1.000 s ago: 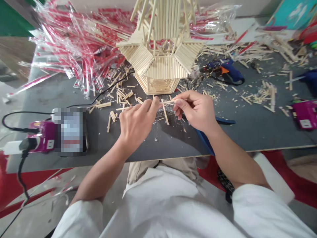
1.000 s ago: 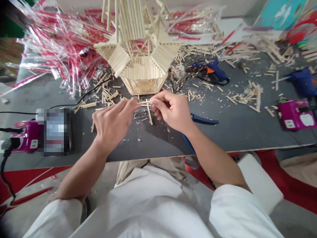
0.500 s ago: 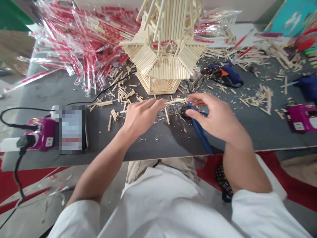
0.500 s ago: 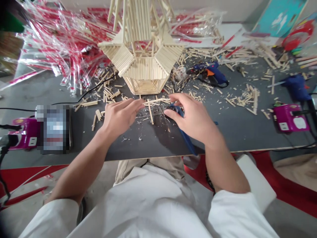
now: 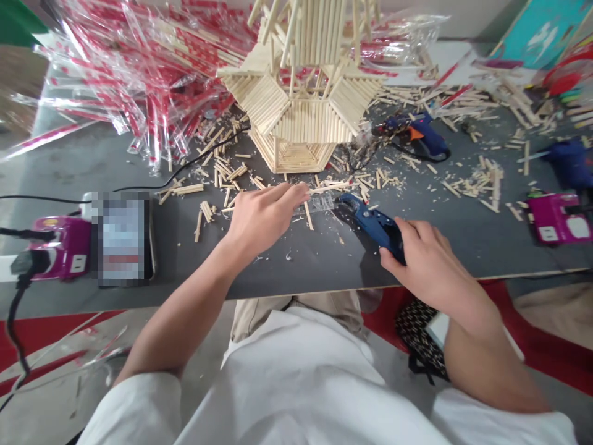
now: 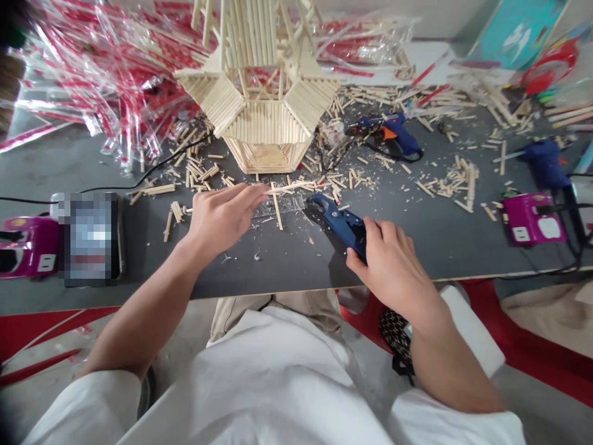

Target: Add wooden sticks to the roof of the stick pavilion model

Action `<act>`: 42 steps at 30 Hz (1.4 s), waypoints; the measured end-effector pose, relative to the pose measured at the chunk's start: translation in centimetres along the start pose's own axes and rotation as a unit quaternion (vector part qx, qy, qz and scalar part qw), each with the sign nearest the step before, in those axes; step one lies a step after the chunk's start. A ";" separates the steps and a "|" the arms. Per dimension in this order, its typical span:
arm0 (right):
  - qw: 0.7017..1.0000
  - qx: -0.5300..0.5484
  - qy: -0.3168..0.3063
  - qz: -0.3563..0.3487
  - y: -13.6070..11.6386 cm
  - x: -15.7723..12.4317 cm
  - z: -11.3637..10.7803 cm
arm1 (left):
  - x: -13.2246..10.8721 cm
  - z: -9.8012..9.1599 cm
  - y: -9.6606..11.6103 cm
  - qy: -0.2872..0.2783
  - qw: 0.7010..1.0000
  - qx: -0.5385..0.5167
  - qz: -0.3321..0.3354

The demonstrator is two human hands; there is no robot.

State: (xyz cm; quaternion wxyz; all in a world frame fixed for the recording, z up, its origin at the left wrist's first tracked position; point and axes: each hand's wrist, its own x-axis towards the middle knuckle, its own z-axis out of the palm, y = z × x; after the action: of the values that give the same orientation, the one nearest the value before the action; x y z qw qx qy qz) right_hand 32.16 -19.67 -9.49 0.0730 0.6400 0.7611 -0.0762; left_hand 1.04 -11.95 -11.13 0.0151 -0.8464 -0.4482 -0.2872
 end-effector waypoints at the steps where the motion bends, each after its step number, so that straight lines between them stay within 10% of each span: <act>1: 1.000 0.029 0.002 0.009 0.0 0.0 -0.2 | 0.0 0.0 0.0 -0.001 1.000 -0.002 -0.002; 17: 0.823 0.563 -0.036 0.060 -5.6 0.3 -0.7 | -0.1 -0.2 0.2 -0.035 0.998 0.001 -0.051; 42: 0.904 0.424 -0.057 0.018 -7.1 0.9 -3.3 | 0.1 -1.2 0.2 -0.089 0.992 -0.032 -0.087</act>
State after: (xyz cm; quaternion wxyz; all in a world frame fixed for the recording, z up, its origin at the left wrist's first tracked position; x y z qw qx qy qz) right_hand 25.01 -19.34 -6.27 -0.1604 0.6185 0.6400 -0.4267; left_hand 0.68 -12.31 -10.08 -0.0771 -0.8266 -0.5099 -0.2255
